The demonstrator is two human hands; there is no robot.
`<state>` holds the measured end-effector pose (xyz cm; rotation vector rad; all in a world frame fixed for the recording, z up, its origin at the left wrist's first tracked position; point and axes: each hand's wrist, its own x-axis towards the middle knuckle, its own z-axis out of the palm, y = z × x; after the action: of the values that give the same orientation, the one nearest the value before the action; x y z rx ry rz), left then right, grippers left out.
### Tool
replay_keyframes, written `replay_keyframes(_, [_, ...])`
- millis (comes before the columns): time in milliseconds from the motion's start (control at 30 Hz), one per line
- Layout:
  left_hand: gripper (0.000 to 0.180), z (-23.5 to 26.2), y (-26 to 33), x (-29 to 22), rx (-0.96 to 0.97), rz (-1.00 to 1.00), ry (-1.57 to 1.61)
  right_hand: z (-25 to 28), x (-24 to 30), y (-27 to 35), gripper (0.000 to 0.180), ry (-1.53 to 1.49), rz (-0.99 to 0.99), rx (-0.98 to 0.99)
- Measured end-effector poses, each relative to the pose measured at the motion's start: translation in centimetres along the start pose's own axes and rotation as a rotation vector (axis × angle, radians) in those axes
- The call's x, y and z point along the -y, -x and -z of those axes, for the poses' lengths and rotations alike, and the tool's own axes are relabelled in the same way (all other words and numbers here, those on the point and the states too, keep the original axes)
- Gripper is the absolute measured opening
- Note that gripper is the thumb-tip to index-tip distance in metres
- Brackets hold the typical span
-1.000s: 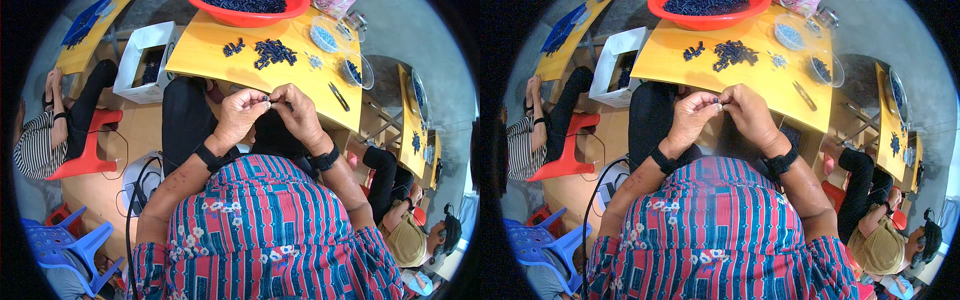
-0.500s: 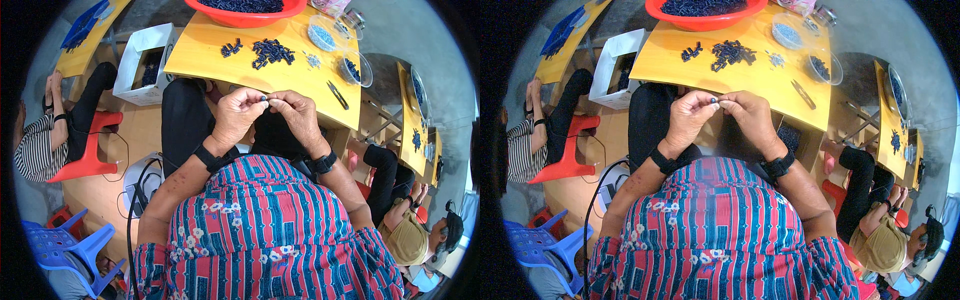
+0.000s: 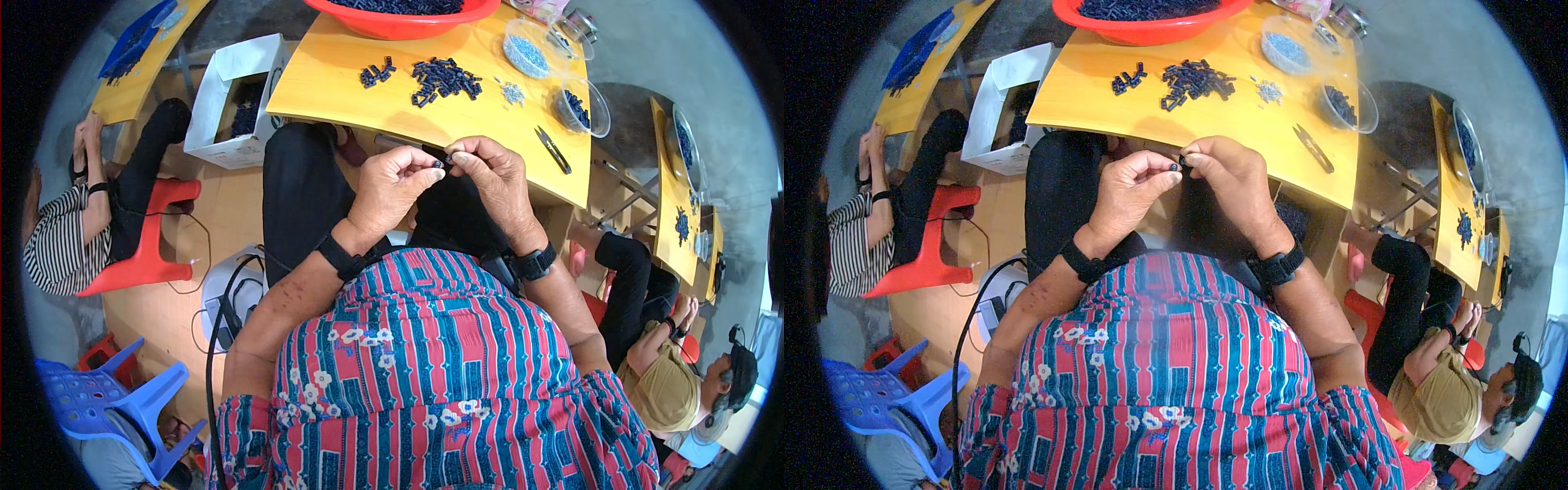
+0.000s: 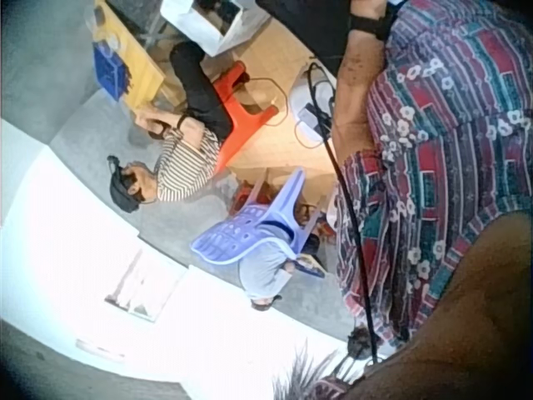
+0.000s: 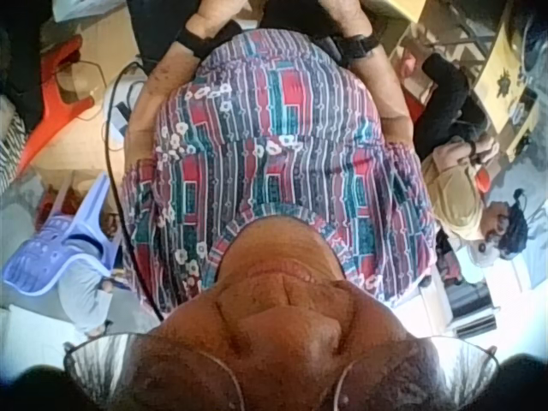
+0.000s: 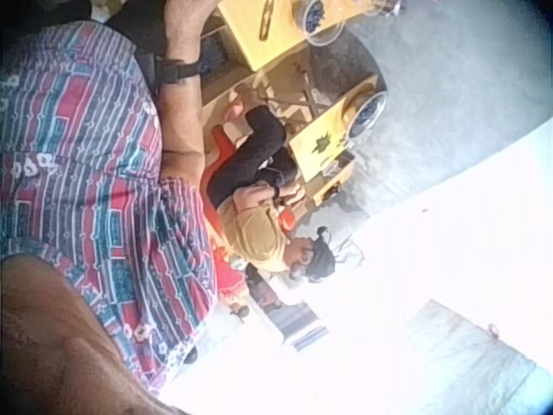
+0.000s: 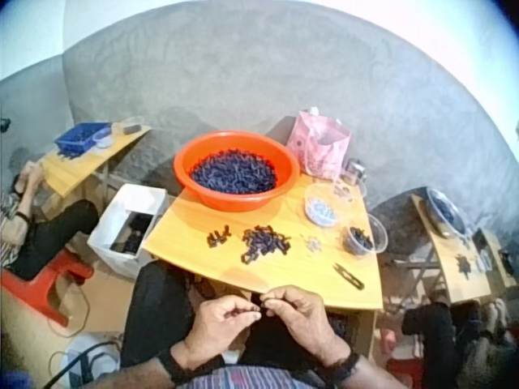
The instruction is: Manually assembling small blue plastic components at a workshop table.
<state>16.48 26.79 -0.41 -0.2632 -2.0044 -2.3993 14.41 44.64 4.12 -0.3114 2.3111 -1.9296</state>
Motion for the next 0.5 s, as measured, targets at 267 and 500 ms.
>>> replay_keyframes(267, [0.011, -0.04, 0.33, -0.54, 0.083, 0.055, -0.097, -0.16, 0.00, 0.25, 0.011, 0.045, 0.033, 0.054])
replay_keyframes(500, [0.011, -0.04, 0.46, -0.70, 0.086, 0.084, -0.085, -0.01, -0.19, 0.27, 0.011, 0.072, 0.052, 0.070])
